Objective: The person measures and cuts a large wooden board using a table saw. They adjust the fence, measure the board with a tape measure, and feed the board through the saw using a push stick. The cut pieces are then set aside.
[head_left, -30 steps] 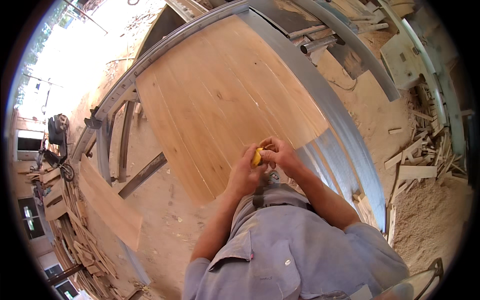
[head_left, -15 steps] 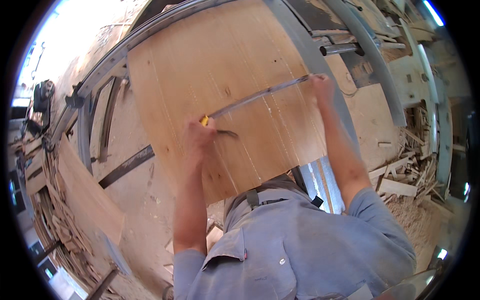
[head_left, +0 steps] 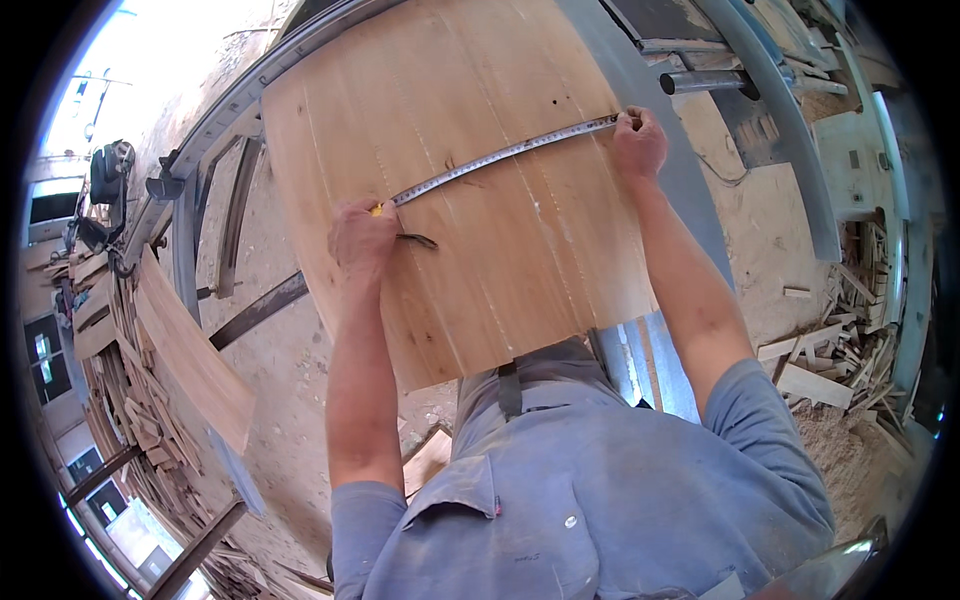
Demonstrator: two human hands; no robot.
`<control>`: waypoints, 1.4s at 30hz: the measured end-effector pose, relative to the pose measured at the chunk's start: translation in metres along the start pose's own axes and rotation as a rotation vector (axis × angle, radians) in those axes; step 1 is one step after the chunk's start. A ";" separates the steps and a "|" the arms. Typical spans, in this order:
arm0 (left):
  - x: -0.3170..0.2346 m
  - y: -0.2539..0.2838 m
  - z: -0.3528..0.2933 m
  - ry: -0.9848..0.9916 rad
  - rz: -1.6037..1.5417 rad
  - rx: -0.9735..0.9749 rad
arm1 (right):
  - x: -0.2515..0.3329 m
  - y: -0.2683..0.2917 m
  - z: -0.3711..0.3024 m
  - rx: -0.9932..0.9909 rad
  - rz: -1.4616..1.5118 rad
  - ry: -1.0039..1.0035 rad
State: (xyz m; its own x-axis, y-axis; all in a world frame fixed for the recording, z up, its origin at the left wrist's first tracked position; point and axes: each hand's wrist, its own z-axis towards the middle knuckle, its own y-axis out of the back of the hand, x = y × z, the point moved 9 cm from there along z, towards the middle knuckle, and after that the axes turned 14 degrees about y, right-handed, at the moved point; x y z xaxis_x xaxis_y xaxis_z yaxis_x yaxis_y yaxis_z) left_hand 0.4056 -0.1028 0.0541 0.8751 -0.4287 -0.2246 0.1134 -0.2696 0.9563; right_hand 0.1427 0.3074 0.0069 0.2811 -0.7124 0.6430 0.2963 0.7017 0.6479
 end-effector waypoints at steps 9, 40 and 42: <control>-0.011 -0.009 0.001 -0.106 -0.119 0.058 | -0.009 0.000 0.004 0.021 -0.056 -0.096; -0.017 -0.013 -0.027 -0.191 -0.375 0.192 | -0.010 0.010 -0.003 0.079 0.178 -0.020; -0.024 -0.025 -0.066 -0.191 -0.459 0.247 | 0.010 0.032 -0.036 0.083 0.433 -0.139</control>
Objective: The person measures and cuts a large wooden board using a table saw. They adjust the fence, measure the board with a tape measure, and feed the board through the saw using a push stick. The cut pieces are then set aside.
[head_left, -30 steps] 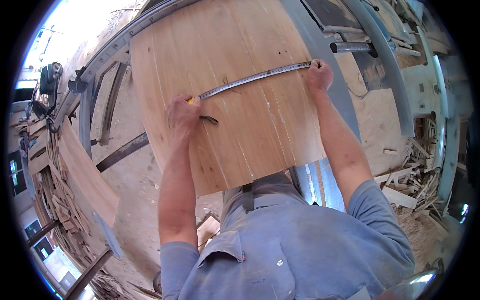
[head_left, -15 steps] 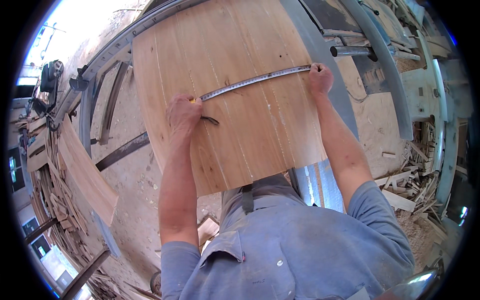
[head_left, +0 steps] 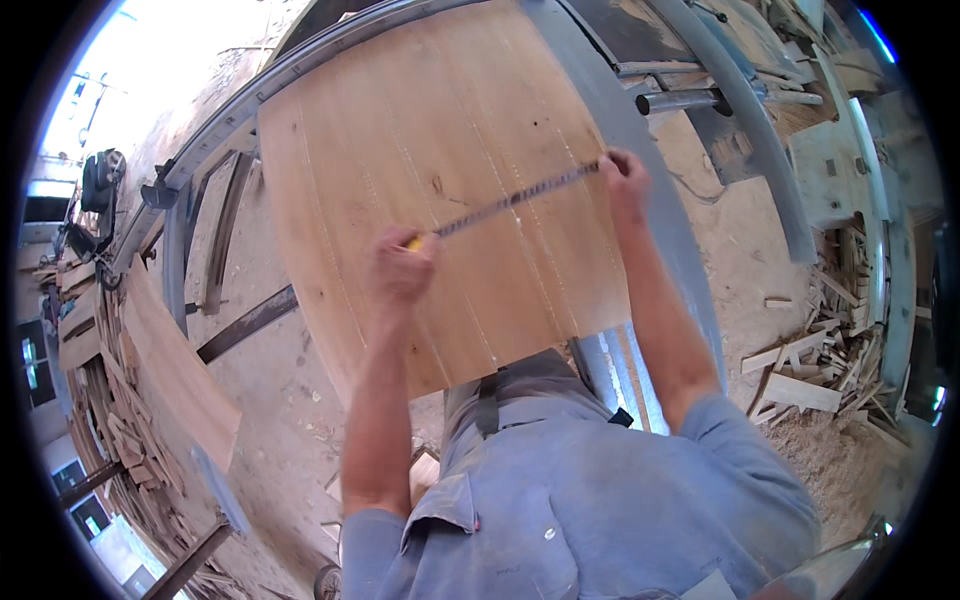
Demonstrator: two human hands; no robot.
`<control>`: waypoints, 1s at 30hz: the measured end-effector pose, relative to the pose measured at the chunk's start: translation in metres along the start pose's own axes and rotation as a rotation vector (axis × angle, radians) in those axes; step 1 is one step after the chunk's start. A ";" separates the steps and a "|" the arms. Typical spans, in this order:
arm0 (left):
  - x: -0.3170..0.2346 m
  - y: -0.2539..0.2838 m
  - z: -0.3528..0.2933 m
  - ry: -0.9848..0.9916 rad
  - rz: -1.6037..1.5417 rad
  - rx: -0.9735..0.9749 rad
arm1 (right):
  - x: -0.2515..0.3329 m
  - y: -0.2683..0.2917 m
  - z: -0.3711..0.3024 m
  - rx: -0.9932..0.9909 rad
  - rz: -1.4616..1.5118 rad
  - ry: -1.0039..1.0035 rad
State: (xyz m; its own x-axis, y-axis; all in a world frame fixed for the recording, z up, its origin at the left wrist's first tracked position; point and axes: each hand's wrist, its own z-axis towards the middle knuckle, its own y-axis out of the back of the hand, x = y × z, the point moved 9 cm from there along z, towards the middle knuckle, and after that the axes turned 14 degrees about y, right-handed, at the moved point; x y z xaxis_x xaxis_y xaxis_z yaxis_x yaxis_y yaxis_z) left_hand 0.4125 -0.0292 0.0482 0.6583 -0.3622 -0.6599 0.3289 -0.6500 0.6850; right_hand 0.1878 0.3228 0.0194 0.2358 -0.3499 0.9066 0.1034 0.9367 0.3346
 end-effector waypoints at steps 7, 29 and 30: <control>-0.110 -0.084 -0.137 -0.164 -0.160 0.295 | 0.052 -0.003 -0.209 0.045 0.984 -0.798; 0.317 0.091 -0.095 0.689 -0.606 -0.001 | 0.095 0.190 -0.246 0.326 -0.657 0.170; 0.315 0.085 -0.095 0.658 -0.576 -0.006 | 0.080 0.182 -0.255 0.314 -0.491 0.051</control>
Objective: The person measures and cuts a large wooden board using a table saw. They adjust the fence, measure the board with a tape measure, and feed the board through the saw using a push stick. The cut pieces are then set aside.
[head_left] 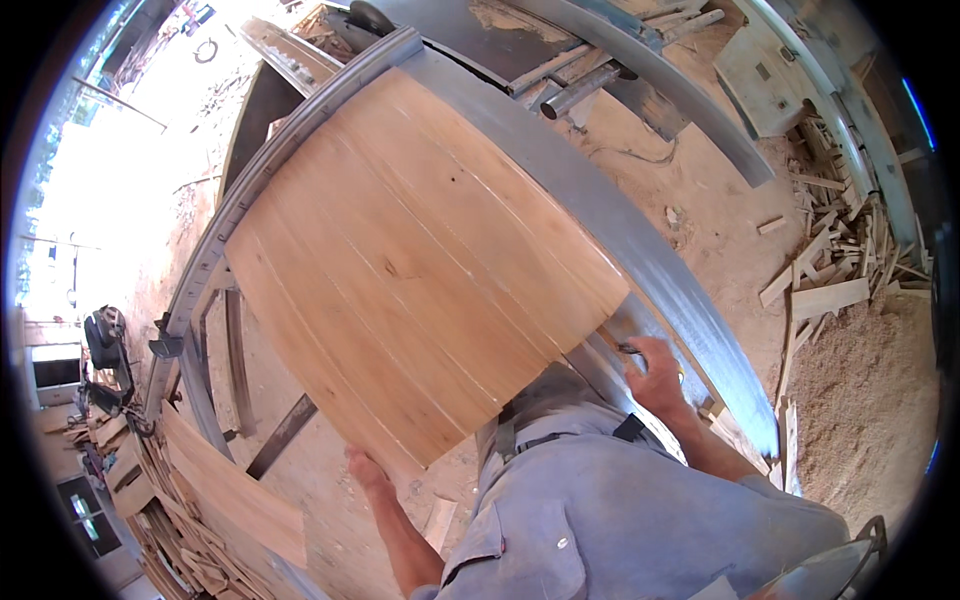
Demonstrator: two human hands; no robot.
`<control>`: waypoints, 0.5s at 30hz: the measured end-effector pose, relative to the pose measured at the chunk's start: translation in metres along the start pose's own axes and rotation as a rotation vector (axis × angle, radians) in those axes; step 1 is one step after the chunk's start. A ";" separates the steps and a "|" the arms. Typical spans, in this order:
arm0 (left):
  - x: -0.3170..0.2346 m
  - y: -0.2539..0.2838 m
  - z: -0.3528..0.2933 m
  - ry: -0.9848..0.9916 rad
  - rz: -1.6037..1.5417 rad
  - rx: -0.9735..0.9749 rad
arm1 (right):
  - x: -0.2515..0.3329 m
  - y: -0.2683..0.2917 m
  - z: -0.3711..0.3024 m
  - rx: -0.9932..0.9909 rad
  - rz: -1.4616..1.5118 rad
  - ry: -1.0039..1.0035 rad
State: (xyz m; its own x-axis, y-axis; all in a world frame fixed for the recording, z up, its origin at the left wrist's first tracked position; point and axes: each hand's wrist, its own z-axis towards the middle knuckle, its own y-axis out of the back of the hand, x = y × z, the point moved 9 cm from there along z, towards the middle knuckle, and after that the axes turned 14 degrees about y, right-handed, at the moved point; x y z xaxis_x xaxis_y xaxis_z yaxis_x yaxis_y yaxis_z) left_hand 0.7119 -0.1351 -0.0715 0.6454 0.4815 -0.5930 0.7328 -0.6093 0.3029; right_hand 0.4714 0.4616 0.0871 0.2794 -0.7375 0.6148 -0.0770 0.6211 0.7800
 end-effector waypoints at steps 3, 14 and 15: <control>0.002 -0.025 -0.032 0.044 -0.190 0.121 | -0.006 -0.058 -0.010 0.065 0.806 -0.638; -0.035 -0.118 -0.183 0.064 -0.192 0.172 | -0.008 -0.087 0.065 -0.429 1.695 -0.734; -0.032 -0.127 -0.192 0.108 -0.232 0.188 | -0.010 -0.077 0.069 -0.428 1.694 -0.699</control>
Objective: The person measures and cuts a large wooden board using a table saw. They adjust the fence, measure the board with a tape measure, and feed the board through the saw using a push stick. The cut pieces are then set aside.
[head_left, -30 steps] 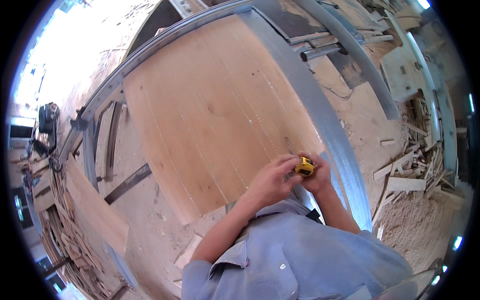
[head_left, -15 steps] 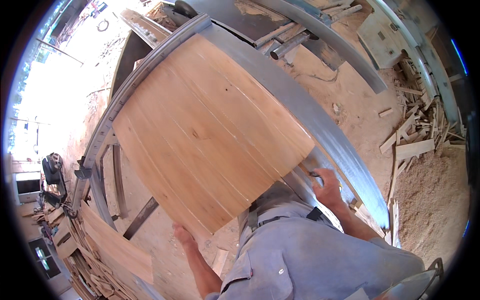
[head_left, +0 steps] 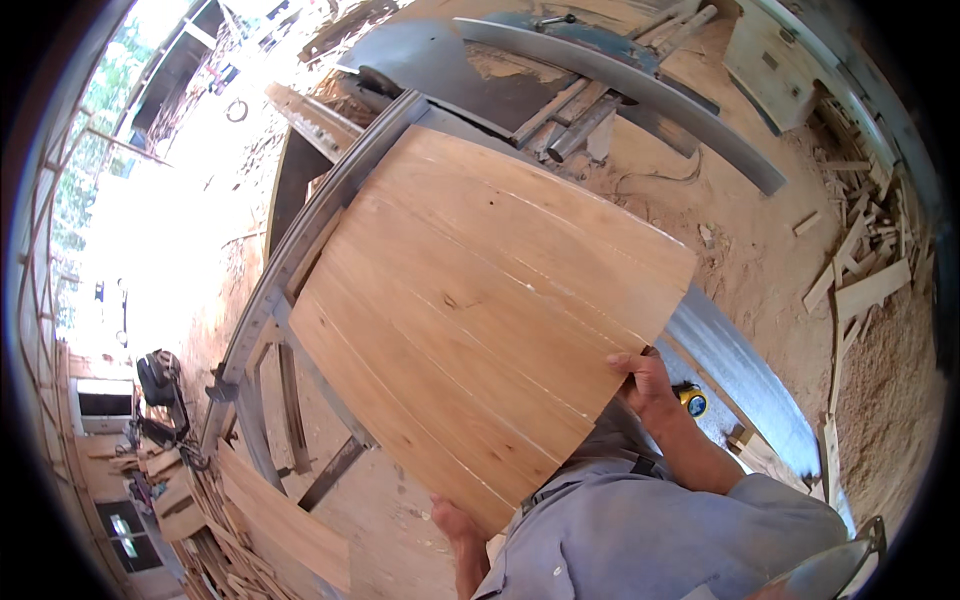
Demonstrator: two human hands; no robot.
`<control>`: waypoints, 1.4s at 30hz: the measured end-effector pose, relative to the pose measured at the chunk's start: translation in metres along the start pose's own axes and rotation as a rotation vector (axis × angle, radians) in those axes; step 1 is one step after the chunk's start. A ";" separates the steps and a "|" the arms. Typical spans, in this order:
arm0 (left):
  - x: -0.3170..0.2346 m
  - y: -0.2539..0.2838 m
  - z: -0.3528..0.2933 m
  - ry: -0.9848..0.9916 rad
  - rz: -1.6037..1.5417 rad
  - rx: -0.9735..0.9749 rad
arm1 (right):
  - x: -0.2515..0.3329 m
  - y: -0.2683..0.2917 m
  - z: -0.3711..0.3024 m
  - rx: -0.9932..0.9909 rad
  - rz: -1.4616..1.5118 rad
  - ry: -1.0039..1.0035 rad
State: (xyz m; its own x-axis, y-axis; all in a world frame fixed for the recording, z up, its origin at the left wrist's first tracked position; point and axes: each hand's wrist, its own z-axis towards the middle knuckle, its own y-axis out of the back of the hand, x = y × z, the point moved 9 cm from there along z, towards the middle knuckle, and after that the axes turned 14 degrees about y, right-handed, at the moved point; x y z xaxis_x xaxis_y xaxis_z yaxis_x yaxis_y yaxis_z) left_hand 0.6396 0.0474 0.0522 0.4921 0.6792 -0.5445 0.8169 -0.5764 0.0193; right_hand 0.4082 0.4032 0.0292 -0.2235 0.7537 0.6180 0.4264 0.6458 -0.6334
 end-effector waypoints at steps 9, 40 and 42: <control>0.009 -0.101 0.018 -0.129 0.227 0.246 | 0.076 0.082 0.035 -0.125 -0.026 0.177; -0.064 -0.334 0.076 -0.908 0.573 -0.220 | 0.139 0.135 0.244 -0.475 0.054 0.336; -0.068 -0.346 0.071 -0.903 0.593 -0.169 | 0.137 0.146 0.254 -0.479 0.063 0.378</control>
State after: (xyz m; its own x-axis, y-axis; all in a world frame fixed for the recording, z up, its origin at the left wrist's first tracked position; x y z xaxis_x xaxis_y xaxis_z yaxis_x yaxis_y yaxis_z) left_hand 0.3023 0.1681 0.0237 0.4751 -0.3097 -0.8237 0.5875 -0.5852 0.5589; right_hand 0.2172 0.6320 -0.0965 0.1041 0.6368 0.7639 0.7950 0.4083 -0.4487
